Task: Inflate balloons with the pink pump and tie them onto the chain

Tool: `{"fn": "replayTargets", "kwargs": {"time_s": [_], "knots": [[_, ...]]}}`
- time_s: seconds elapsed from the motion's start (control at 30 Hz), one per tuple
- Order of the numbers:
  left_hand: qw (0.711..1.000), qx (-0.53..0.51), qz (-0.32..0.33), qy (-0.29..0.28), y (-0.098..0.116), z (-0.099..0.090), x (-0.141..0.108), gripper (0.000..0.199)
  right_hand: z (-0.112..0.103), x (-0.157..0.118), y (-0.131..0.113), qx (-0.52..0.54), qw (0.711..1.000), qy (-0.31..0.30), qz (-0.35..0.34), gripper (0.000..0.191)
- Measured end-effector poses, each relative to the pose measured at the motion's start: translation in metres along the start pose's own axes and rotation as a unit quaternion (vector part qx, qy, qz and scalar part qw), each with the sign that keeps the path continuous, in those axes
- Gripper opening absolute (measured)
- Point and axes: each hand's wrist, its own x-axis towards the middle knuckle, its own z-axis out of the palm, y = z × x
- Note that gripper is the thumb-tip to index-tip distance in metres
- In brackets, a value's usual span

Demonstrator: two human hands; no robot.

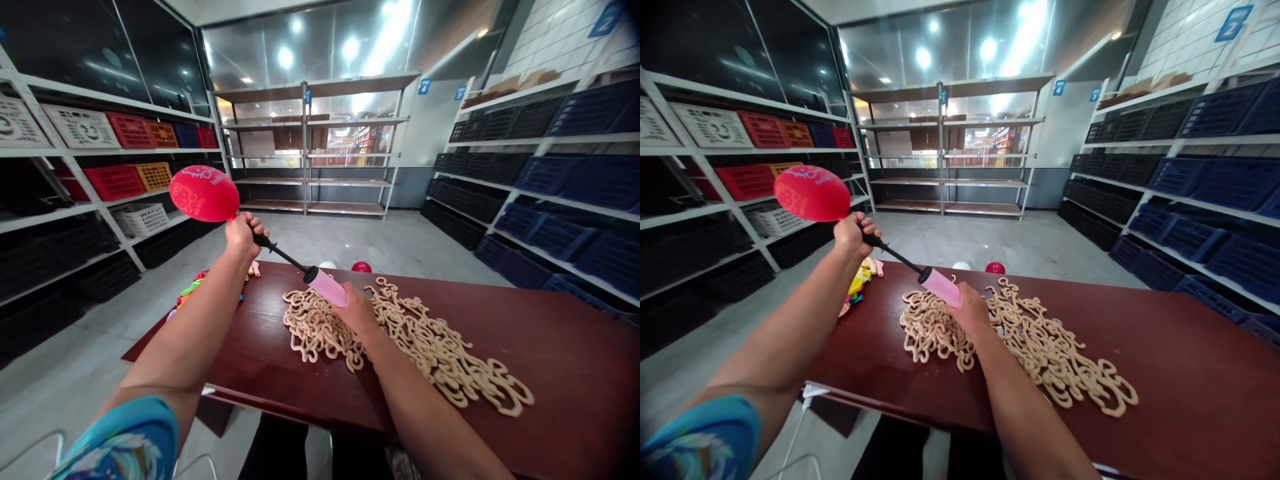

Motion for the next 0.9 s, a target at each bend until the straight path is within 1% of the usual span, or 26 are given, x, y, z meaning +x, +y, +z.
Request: {"fn": "replayTargets", "kwargs": {"time_s": [0.03, 0.1, 0.27, 0.33, 0.4, 0.47, 0.53, 0.63, 0.73, 0.83, 0.9], "knots": [[1.000, -0.001, 0.002, 0.000, -0.003, -0.001, -0.002, 0.014, 0.000, 0.000, -0.001, 0.001, 1.000, -0.009, 0.004, 0.038], [1.000, -0.002, -0.001, -0.002, -0.017, -0.002, -0.008, 0.013, -0.001, -0.001, -0.002, -0.002, 1.000, -0.019, 0.010, 0.039], [0.999, -0.004, -0.041, -0.011, -0.069, 0.000, -0.029, 0.014, -0.001, -0.001, -0.003, -0.009, 1.000, -0.015, 0.010, 0.038], [0.998, -0.011, -0.056, -0.015, -0.086, 0.002, -0.037, 0.015, 0.000, -0.001, -0.003, -0.006, 1.000, -0.020, 0.011, 0.039], [0.998, -0.016, -0.057, -0.017, -0.096, 0.003, -0.043, 0.015, 0.000, -0.001, -0.003, -0.006, 1.000, -0.023, 0.012, 0.040], [0.998, -0.016, -0.057, -0.013, -0.099, 0.004, -0.044, 0.015, 0.000, -0.001, -0.003, -0.010, 1.000, -0.021, 0.013, 0.040], [0.998, -0.013, -0.061, -0.008, -0.094, 0.004, -0.042, 0.014, 0.000, -0.001, -0.003, -0.014, 1.000, -0.015, 0.011, 0.040], [0.998, -0.011, -0.058, -0.002, -0.077, 0.001, -0.034, 0.014, 0.000, 0.000, -0.002, -0.014, 1.000, -0.007, -0.003, 0.040], [0.999, -0.011, -0.040, 0.011, -0.050, -0.003, -0.022, 0.014, -0.001, 0.001, 0.000, -0.009, 1.000, -0.008, -0.014, 0.042], [0.999, -0.015, -0.030, 0.024, -0.021, -0.008, -0.008, 0.015, 0.000, 0.002, 0.001, -0.007, 1.000, -0.011, -0.005, 0.042], [0.999, -0.016, -0.023, 0.025, -0.006, -0.011, -0.001, 0.015, 0.001, 0.002, 0.000, -0.006, 1.000, -0.009, 0.000, 0.042]]}}
